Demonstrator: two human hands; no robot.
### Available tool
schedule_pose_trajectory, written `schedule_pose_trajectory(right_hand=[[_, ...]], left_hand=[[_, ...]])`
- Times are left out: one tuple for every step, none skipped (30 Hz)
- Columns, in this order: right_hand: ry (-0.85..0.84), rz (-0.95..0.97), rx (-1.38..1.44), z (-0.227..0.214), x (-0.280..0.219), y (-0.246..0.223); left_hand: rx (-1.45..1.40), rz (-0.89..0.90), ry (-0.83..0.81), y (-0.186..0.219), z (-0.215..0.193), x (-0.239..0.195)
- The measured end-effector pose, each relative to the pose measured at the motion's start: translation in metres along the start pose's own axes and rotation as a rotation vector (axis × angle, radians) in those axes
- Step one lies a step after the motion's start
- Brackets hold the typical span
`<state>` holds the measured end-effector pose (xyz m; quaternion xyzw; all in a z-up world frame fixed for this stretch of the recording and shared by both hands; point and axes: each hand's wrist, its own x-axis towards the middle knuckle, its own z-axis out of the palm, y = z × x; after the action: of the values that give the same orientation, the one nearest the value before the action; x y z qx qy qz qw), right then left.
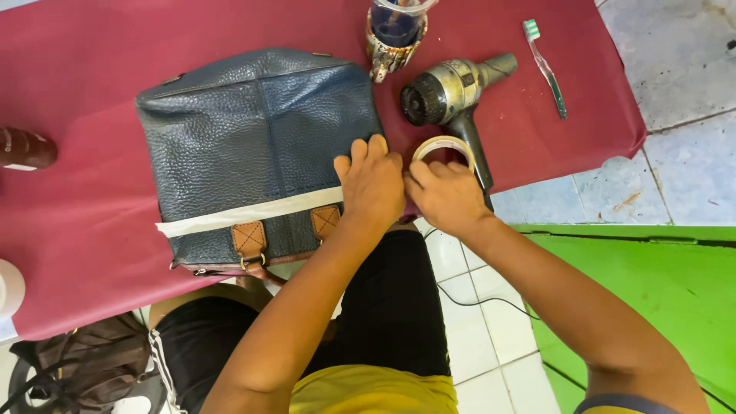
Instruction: The person applies masking tape across the front of a dark blue leather handbag, then folds and presses the tape along the edges and inside the bag. They smooth the tape with their fingers and use a small brush to press the edges down.
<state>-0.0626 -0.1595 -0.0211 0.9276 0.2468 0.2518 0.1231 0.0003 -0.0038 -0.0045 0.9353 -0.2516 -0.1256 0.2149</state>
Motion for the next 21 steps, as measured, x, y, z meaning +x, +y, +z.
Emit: schedule_pose_trajectory(right_hand=[[-0.002,0.005,-0.001,-0.004,0.0,-0.001],[0.06,0.003,0.004,-0.008,0.0,-0.003],[0.122,0.001,0.008,-0.012,0.0,-0.005],[0.12,0.007,0.007,-0.017,-0.004,-0.006],[0.15,0.023,0.019,-0.021,-0.008,-0.007],[0.184,0.035,0.031,-0.025,-0.01,-0.008],[0.186,0.036,0.031,-0.034,-0.016,-0.003],[0.202,0.104,0.152,-0.044,-0.022,0.002],[0.218,0.172,0.272,-0.053,-0.029,0.007],[0.217,0.17,0.275,-0.058,-0.025,0.017],[0.265,0.335,0.315,-0.062,-0.022,0.026],[0.316,0.504,0.35,-0.067,-0.019,0.036],[0.316,0.505,0.351,-0.051,-0.039,0.052],[0.27,0.613,0.257,-0.036,-0.059,0.067],[0.224,0.72,0.163,-0.02,-0.08,0.082],[0.225,0.727,0.166,-0.012,-0.083,0.086],[0.214,0.735,0.088,-0.005,-0.086,0.09],[0.204,0.74,0.015,0.004,-0.086,0.094],[0.206,0.743,0.022,0.004,-0.083,0.091],[0.134,0.796,0.035,0.004,-0.08,0.087],[0.06,0.848,0.049,0.003,-0.076,0.084]], left_hand=[[0.001,0.004,-0.003,-0.001,0.002,0.001],[0.007,0.006,-0.007,-0.003,0.004,0.002],[0.013,0.008,-0.012,-0.005,0.005,0.002],[0.015,0.012,-0.016,-0.003,0.001,-0.001],[0.027,0.027,0.002,0.0,-0.003,-0.005],[0.038,0.038,0.024,0.001,-0.008,-0.008],[0.039,0.038,0.025,-0.001,-0.006,-0.007],[0.046,0.054,0.053,-0.002,-0.003,-0.008],[0.053,0.069,0.082,-0.003,0.0,-0.009],[0.053,0.065,0.082,-0.004,0.0,-0.011],[0.047,0.071,0.084,-0.004,-0.001,-0.012],[0.042,0.081,0.086,-0.003,-0.002,-0.013],[0.044,0.081,0.086,-0.007,0.008,-0.014],[0.078,0.129,0.221,-0.01,0.018,-0.013],[0.111,0.178,0.357,-0.014,0.027,-0.013],[0.116,0.18,0.353,-0.012,0.027,-0.014],[0.138,0.176,0.375,-0.011,0.027,-0.016],[0.161,0.166,0.399,-0.011,0.026,-0.018],[0.169,0.164,0.397,-0.004,0.013,-0.021],[0.161,0.105,0.318,0.003,0.0,-0.024],[0.153,0.047,0.24,0.009,-0.013,-0.027]])
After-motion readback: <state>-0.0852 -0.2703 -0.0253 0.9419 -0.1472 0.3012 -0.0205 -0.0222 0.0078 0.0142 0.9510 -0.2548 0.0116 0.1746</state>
